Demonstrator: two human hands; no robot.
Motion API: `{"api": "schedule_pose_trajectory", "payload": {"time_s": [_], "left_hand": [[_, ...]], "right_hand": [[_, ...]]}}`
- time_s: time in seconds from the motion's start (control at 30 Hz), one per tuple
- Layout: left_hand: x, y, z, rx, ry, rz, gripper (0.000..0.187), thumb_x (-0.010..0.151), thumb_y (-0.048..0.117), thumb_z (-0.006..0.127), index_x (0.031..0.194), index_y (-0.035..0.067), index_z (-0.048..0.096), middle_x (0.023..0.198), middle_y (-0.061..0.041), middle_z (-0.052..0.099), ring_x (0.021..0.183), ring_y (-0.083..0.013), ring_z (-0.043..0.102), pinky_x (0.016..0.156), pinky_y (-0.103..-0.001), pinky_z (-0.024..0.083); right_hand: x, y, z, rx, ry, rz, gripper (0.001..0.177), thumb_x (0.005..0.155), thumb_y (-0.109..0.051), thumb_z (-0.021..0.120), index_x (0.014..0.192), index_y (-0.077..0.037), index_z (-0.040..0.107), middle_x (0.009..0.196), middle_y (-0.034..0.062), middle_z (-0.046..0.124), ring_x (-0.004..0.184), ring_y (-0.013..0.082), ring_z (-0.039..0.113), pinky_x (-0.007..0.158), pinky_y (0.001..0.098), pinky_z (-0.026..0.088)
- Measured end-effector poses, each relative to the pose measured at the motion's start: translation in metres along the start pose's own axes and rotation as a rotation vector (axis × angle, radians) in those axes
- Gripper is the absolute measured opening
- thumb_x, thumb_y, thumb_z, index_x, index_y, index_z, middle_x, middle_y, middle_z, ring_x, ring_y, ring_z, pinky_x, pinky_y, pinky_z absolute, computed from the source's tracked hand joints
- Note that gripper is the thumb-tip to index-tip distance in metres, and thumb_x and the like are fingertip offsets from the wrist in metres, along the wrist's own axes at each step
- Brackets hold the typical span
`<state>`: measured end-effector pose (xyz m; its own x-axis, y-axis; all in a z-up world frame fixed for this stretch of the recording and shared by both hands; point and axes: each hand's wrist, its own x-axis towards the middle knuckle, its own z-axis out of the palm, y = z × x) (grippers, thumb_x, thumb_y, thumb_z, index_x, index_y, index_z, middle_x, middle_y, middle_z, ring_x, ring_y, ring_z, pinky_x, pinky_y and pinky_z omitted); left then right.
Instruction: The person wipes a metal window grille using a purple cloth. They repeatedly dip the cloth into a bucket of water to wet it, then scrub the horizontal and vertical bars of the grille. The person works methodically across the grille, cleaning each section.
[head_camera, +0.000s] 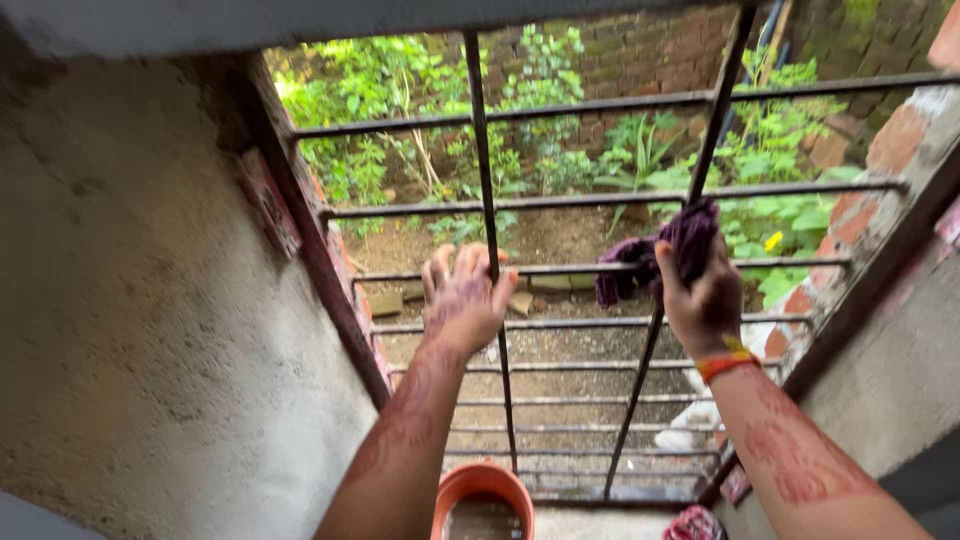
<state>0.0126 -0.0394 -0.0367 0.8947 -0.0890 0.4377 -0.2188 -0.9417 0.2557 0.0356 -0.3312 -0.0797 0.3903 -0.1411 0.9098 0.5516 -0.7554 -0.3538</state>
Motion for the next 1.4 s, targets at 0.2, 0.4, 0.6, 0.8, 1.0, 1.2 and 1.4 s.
{"api": "schedule_pose_trajectory", "payload": {"time_s": [0.2, 0.4, 0.6, 0.8, 1.0, 1.2, 1.4], "left_hand": [[-0.011, -0.018, 0.011, 0.109, 0.072, 0.116, 0.056, 0.099, 0.046, 0.050, 0.148, 0.022, 0.038, 0.160, -0.004, 0.028, 0.151, -0.0333, 0.008, 0.122, -0.050, 0.006], [-0.011, -0.010, -0.013, 0.069, -0.150, 0.023, 0.063, 0.098, 0.049, 0.049, 0.154, 0.025, 0.033, 0.164, 0.000, 0.021, 0.155, -0.0294, 0.003, 0.125, -0.046, -0.001], [-0.019, 0.026, -0.045, 0.279, -0.274, -0.080, 0.091, 0.099, 0.062, 0.044, 0.160, 0.003, 0.012, 0.169, -0.013, 0.008, 0.158, -0.0357, -0.004, 0.126, -0.051, -0.006], [-0.054, 0.107, -0.051, -0.452, -0.327, -0.387, 0.106, 0.104, 0.070, 0.042, 0.159, 0.004, -0.019, 0.170, -0.033, -0.021, 0.155, -0.0451, -0.007, 0.116, -0.069, 0.006], [-0.081, 0.071, -0.005, -1.799, -0.095, -0.653, 0.063, 0.087, 0.042, 0.072, 0.143, 0.018, 0.054, 0.123, -0.015, 0.069, 0.104, -0.0234, 0.069, 0.090, -0.039, 0.059], [-0.094, -0.014, -0.016, -1.584, 0.459, -0.664, 0.040, 0.087, 0.022, 0.071, 0.124, 0.009, 0.071, 0.114, -0.013, 0.076, 0.096, -0.0232, 0.073, 0.082, -0.035, 0.062], [-0.051, -0.023, -0.071, -1.064, 0.690, -0.437, 0.055, 0.078, 0.014, 0.070, 0.132, 0.016, 0.058, 0.119, -0.011, 0.069, 0.098, -0.0242, 0.071, 0.084, -0.039, 0.063]], "right_hand": [[-0.007, 0.016, -0.004, 0.146, 0.089, 0.271, 0.029, 0.108, -0.022, 0.062, 0.125, 0.001, 0.069, 0.106, 0.0164, 0.075, 0.093, 0.0245, 0.073, 0.081, 0.0369, 0.054], [-0.007, 0.059, -0.004, 0.346, 0.426, 1.022, 0.037, 0.092, 0.002, 0.046, 0.122, 0.002, 0.067, 0.116, 0.0105, 0.072, 0.099, 0.0202, 0.071, 0.085, 0.0352, 0.057], [-0.004, 0.045, -0.067, 0.674, 0.334, 1.490, 0.038, 0.098, -0.011, 0.044, 0.131, 0.002, 0.058, 0.123, 0.0175, 0.067, 0.096, 0.0291, 0.073, 0.071, 0.0437, 0.062], [-0.016, -0.045, -0.048, 1.180, -0.129, 1.304, 0.039, 0.103, -0.030, 0.045, 0.128, -0.008, 0.065, 0.111, 0.0090, 0.072, 0.080, 0.0181, 0.071, 0.070, 0.0353, 0.058], [-0.017, -0.140, -0.031, 1.406, -0.858, 1.224, 0.045, 0.094, -0.039, 0.049, 0.119, -0.008, 0.070, 0.099, 0.0109, 0.078, 0.080, 0.0194, 0.073, 0.070, 0.0363, 0.059], [0.063, -0.124, -0.003, 0.458, -1.135, 0.129, 0.044, 0.105, -0.034, 0.041, 0.112, -0.010, 0.078, 0.108, 0.0045, 0.080, 0.100, 0.0104, 0.077, 0.084, 0.0282, 0.060], [0.073, -0.024, 0.084, -0.476, -1.064, 0.045, 0.033, 0.100, -0.033, 0.047, 0.122, -0.017, 0.067, 0.110, 0.0063, 0.074, 0.100, 0.0344, 0.070, 0.082, 0.0489, 0.054]]}}
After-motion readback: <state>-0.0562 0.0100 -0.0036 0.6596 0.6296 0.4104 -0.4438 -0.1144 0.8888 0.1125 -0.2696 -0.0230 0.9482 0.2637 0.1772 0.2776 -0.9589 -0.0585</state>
